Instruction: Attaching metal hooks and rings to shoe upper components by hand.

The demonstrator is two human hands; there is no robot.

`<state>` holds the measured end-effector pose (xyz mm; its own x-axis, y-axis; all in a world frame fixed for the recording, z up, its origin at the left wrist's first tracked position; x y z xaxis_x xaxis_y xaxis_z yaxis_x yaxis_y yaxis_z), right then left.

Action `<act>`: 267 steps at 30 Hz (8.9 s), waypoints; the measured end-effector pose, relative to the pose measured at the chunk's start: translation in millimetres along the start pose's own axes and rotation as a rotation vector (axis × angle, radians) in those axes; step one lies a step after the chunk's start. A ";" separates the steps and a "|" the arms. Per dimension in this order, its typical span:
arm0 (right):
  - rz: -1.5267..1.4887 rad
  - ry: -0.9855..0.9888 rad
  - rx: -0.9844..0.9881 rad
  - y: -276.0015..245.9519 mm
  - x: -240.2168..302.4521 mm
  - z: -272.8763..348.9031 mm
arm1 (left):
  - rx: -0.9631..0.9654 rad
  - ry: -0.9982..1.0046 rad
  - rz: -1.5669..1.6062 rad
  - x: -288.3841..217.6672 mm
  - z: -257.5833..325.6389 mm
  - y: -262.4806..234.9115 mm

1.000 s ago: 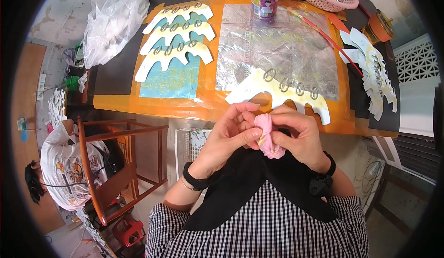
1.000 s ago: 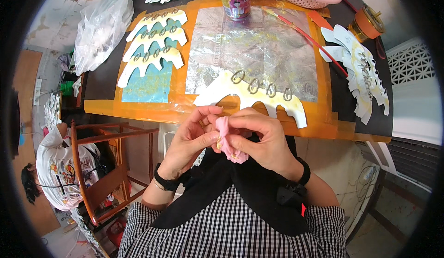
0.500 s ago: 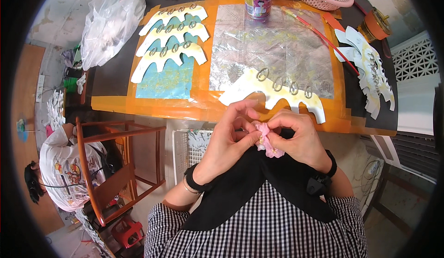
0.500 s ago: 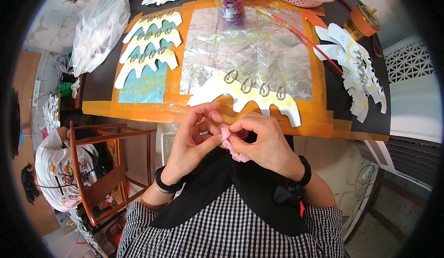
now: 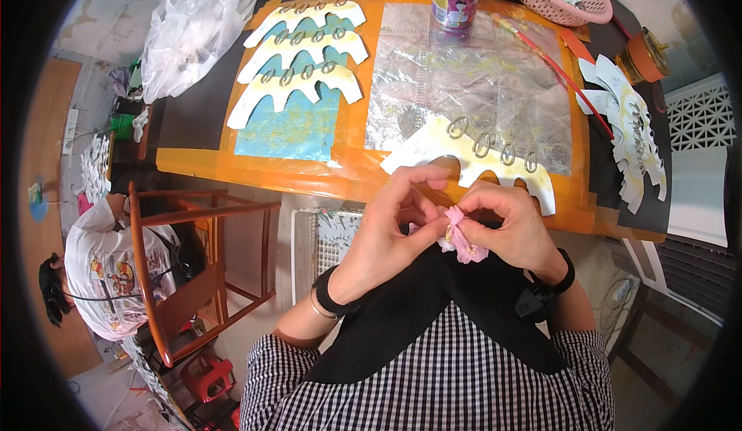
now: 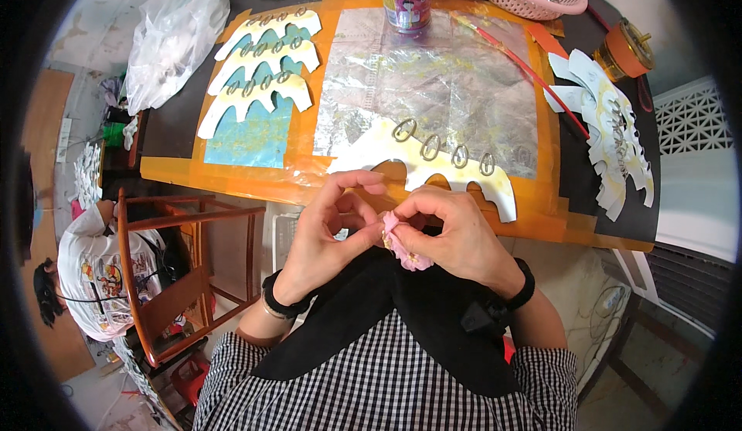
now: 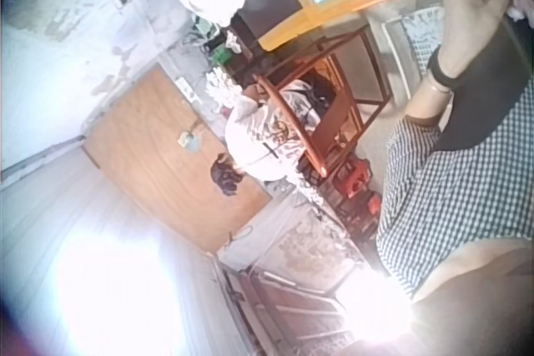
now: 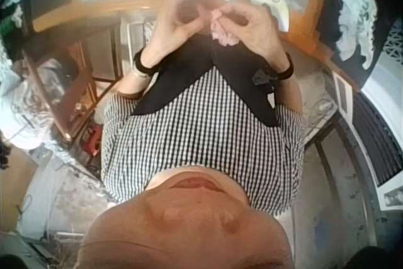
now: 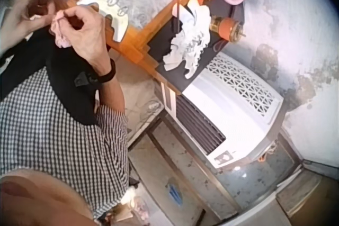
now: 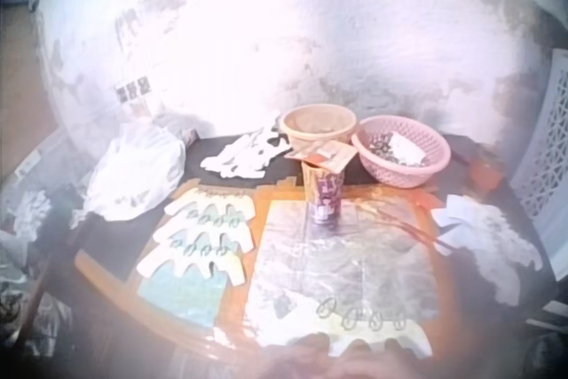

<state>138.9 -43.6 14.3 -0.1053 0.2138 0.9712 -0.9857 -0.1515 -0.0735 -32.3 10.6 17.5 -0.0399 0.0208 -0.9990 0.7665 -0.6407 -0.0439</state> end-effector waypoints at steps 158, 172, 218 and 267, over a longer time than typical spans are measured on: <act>-0.692 -0.027 -0.063 -11.9 -16.4 -9.9 | -0.213 -0.109 0.612 7.2 1.0 10.5; -0.847 0.174 0.113 -4.7 -14.4 -8.0 | -0.310 0.338 0.037 -19.8 -0.6 18.6; -0.676 0.195 0.152 6.6 -9.2 -4.6 | 0.028 0.358 -0.182 -30.4 -3.6 -6.1; -0.503 0.168 0.094 2.2 -8.1 -11.5 | 0.060 0.414 -0.203 -17.6 -6.7 -16.2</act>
<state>136.0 -34.6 3.7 0.3499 0.4322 0.8311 -0.9047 -0.0743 0.4195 -39.8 25.8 35.8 0.0833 0.4472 -0.8906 0.7306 -0.6352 -0.2506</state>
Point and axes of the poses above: each hand's wrist, its own z-axis away from the middle knuckle, its own y-axis out of the palm, x = y × z, the point moved 4 cm from there along -z, towards the middle knuckle, and after that the axes turned 5 degrees about y, right-handed, at the moved point
